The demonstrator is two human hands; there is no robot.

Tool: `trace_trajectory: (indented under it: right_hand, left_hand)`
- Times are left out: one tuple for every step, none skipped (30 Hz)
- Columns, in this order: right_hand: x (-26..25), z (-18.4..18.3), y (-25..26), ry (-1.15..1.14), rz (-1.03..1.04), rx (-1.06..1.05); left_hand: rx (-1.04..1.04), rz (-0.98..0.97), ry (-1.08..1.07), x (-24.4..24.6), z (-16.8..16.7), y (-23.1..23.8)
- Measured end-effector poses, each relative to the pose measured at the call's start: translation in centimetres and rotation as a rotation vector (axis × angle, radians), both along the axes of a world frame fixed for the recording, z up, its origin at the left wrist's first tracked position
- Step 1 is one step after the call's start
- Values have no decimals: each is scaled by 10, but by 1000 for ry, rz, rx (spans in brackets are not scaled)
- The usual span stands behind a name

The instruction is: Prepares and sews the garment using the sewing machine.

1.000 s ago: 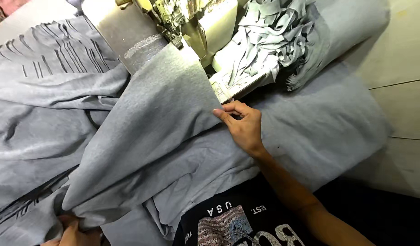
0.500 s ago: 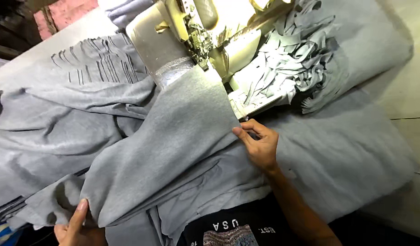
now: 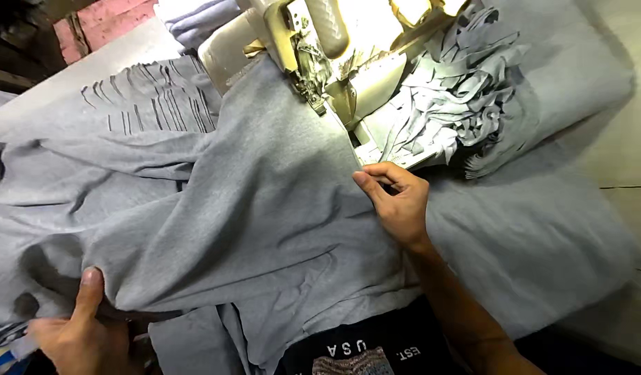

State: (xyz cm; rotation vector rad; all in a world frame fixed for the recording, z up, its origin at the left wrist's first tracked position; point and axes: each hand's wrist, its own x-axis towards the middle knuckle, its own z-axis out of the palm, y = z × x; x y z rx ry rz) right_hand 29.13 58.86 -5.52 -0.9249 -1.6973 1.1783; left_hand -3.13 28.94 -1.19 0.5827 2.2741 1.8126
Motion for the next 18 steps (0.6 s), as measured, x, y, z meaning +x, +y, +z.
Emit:
trace_trajectory:
  right_hand:
    - [0, 1, 0, -6, 0, -3]
    - [1, 2, 0, -15, -3, -8]
    - [3, 2, -2, -28, -6, -13]
    - [6, 2, -4, -41, -8, -12]
    - [10, 1, -7, -55, -12, -12]
    - [15, 0, -10, -72, -19, -10]
    - [19, -1, -14, -86, -25, -9]
    - [23, -1, -18, -98, -30, -8]
    - [26, -2, -22, -112, -38, -3]
    - [28, -4, -25, -131, -50, 1]
    - [29, -6, -28, -152, -68, 1]
    - [29, -8, -29, -179, -89, 2]
    - [28, -11, -30, -213, -112, 3]
    - [27, -13, -29, -254, -135, 8]
    - [25, -15, -29, -286, -151, 21]
    - [24, -17, -28, -302, -156, 37]
    - [23, -17, -27, -304, -152, 50]
    - [23, -16, -27, -294, -144, 60]
  left_hand:
    - [-92, -37, 44, 1, 2, 1]
    - [-223, -70, 100, 5, 4, 0]
    - [-372, -90, 143, 11, 7, -4]
    - [-491, -100, 161, 19, 8, -11]
    - [-567, -94, 155, 28, 6, -18]
    - [-616, -66, 155, 39, -1, -26]
    - [-643, -21, 189, 49, -14, -35]
    - [-641, 34, 257, 58, -32, -44]
    - [-599, 102, 314, 68, -50, -47]
    - [-529, 183, 320, 80, -64, -46]
    - [-452, 255, 271, 91, -77, -41]
    - [-373, 311, 184, 102, -85, -33]
    - [-309, 336, 94, 111, -93, -26]
    - [-263, 315, 21, 116, -101, -21]
    - [-221, 264, -44, 118, -105, -19]
    - [-191, 208, -81, 117, -109, -18]
    - [-174, 174, -100, 117, -107, -18]
    - [-157, 151, -109, 115, -100, -20]
